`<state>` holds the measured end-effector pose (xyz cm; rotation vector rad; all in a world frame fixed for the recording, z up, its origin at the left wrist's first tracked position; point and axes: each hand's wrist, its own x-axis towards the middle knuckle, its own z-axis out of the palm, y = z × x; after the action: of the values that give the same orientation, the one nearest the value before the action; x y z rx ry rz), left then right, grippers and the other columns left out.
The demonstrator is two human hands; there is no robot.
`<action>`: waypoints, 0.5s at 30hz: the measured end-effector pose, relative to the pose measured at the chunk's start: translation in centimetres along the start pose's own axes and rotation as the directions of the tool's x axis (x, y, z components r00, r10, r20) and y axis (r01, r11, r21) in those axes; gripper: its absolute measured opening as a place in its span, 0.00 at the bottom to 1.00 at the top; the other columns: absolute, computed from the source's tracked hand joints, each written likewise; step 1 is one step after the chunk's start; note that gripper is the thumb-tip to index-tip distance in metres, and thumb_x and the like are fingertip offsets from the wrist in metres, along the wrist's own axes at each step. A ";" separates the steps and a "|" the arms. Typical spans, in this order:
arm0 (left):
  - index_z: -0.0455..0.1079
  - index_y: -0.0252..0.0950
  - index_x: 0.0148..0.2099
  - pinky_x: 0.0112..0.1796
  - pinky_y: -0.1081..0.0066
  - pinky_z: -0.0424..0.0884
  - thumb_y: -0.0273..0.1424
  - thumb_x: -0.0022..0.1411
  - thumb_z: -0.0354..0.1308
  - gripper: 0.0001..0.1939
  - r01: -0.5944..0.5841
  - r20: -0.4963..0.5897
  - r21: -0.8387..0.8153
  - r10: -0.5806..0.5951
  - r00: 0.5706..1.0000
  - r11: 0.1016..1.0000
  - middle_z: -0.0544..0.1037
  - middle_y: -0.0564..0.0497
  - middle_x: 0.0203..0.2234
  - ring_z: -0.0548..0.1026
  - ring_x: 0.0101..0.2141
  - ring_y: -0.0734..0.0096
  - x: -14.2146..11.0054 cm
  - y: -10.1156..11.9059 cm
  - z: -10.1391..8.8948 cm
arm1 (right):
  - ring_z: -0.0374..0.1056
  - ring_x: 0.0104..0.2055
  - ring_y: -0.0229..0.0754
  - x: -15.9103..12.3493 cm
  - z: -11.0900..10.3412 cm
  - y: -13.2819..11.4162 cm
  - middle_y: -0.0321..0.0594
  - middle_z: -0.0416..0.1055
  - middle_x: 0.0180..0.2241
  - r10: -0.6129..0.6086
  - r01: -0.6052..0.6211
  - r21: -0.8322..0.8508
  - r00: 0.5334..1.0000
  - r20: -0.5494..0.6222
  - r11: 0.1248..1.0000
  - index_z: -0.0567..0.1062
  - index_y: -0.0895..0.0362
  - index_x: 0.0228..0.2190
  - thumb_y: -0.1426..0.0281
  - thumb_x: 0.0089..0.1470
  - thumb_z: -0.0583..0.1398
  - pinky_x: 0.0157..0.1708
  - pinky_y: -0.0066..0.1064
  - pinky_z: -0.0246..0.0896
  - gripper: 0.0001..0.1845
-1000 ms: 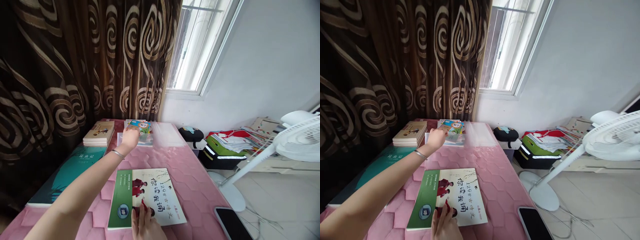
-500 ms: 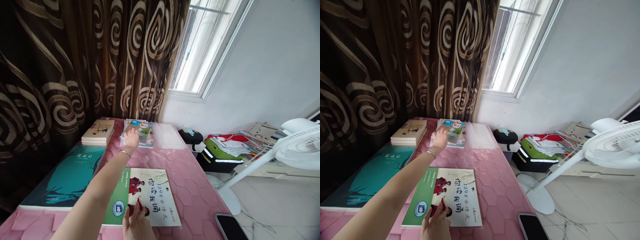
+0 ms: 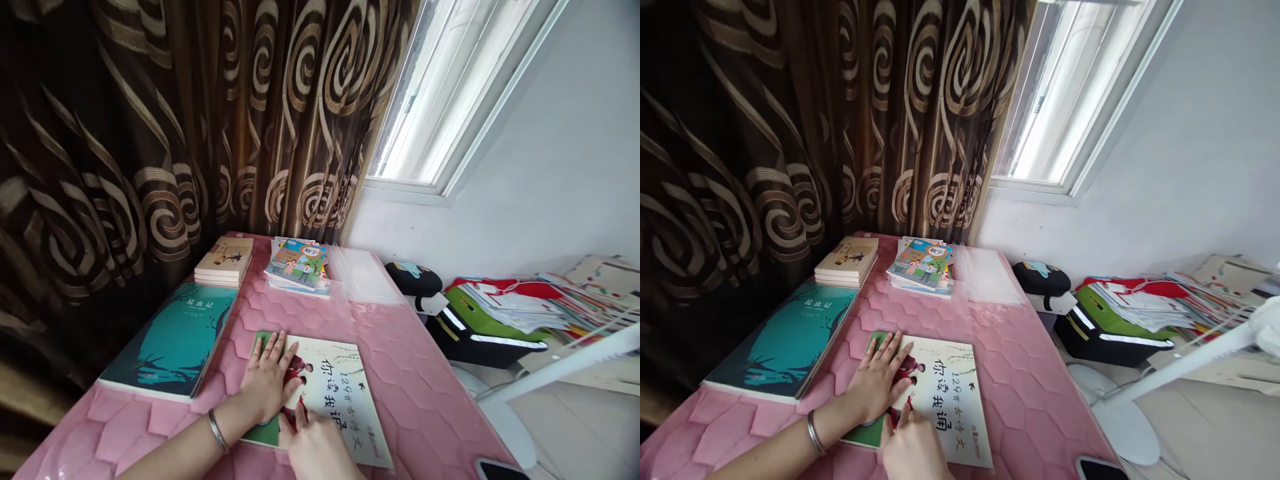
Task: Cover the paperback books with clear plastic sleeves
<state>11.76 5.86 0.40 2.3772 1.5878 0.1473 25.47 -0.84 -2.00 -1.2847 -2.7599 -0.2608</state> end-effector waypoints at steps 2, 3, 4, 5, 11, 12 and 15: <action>0.44 0.45 0.70 0.63 0.47 0.37 0.48 0.66 0.43 0.34 0.000 -0.004 -0.004 0.000 1.000 1.000 0.41 0.48 0.69 0.40 0.67 0.53 -0.1 -0.2 -0.3 | 0.73 0.34 0.50 0.5 -3.0 1.4 0.48 0.78 0.31 0.017 -0.036 0.178 0.994 0.105 0.983 0.78 0.57 0.34 0.72 0.48 0.62 0.31 0.35 0.67 0.09; 0.43 0.44 0.70 0.63 0.47 0.37 0.48 0.67 0.43 0.34 0.003 0.000 -0.001 -0.003 1.000 1.000 0.40 0.47 0.69 0.40 0.67 0.53 0.0 -0.2 -0.4 | 0.73 0.37 0.48 0.8 -4.2 2.2 0.42 0.77 0.32 0.046 -0.081 0.275 0.990 0.132 0.958 0.78 0.54 0.34 0.72 0.50 0.61 0.37 0.35 0.67 0.07; 0.43 0.44 0.70 0.63 0.47 0.36 0.47 0.67 0.43 0.33 0.004 0.005 0.004 -0.004 1.000 1.000 0.40 0.47 0.69 0.39 0.67 0.54 0.0 -0.2 -0.4 | 0.71 0.42 0.47 1.1 -5.0 3.1 0.40 0.77 0.35 0.065 -0.108 0.356 0.989 0.131 0.928 0.77 0.53 0.36 0.70 0.53 0.60 0.42 0.35 0.66 0.08; 0.43 0.45 0.70 0.63 0.47 0.36 0.47 0.67 0.42 0.33 0.004 0.007 0.010 -0.004 1.000 1.000 0.39 0.48 0.69 0.39 0.67 0.54 0.1 -0.2 -0.3 | 0.69 0.46 0.46 1.4 -5.5 4.1 0.39 0.76 0.39 0.085 -0.130 0.410 0.988 0.127 0.903 0.77 0.52 0.37 0.69 0.56 0.59 0.46 0.35 0.65 0.08; 0.45 0.45 0.70 0.64 0.47 0.38 0.49 0.67 0.41 0.33 -0.020 -0.047 0.036 0.022 0.999 0.999 0.40 0.47 0.69 0.41 0.67 0.55 0.4 -0.5 0.4 | 0.39 0.69 0.52 0.6 -2.3 9.7 0.40 0.48 0.67 0.238 -0.297 0.404 0.953 0.190 0.866 0.65 0.51 0.57 0.61 0.61 0.55 0.65 0.51 0.40 0.24; 0.45 0.45 0.70 0.64 0.47 0.39 0.49 0.67 0.41 0.33 -0.027 -0.057 0.039 0.029 0.998 0.999 0.41 0.47 0.68 0.41 0.67 0.55 0.4 -0.6 0.5 | 0.36 0.70 0.51 0.1 -1.7 10.3 0.38 0.44 0.68 0.222 -0.288 0.403 0.954 0.203 0.868 0.62 0.48 0.60 0.58 0.62 0.53 0.65 0.52 0.37 0.25; 0.48 0.43 0.69 0.64 0.47 0.41 0.48 0.68 0.41 0.32 -0.065 -0.095 0.043 0.069 0.993 0.997 0.44 0.45 0.68 0.44 0.67 0.54 0.4 -1.0 0.8 | 0.33 0.70 0.47 -0.8 -0.6 11.2 0.33 0.39 0.69 0.176 -0.240 0.396 0.966 0.190 0.886 0.54 0.41 0.63 0.55 0.64 0.48 0.66 0.51 0.36 0.27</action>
<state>11.22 6.44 -0.65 2.4896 1.5675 0.2507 34.56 5.59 -0.20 -1.5043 -2.5531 0.4373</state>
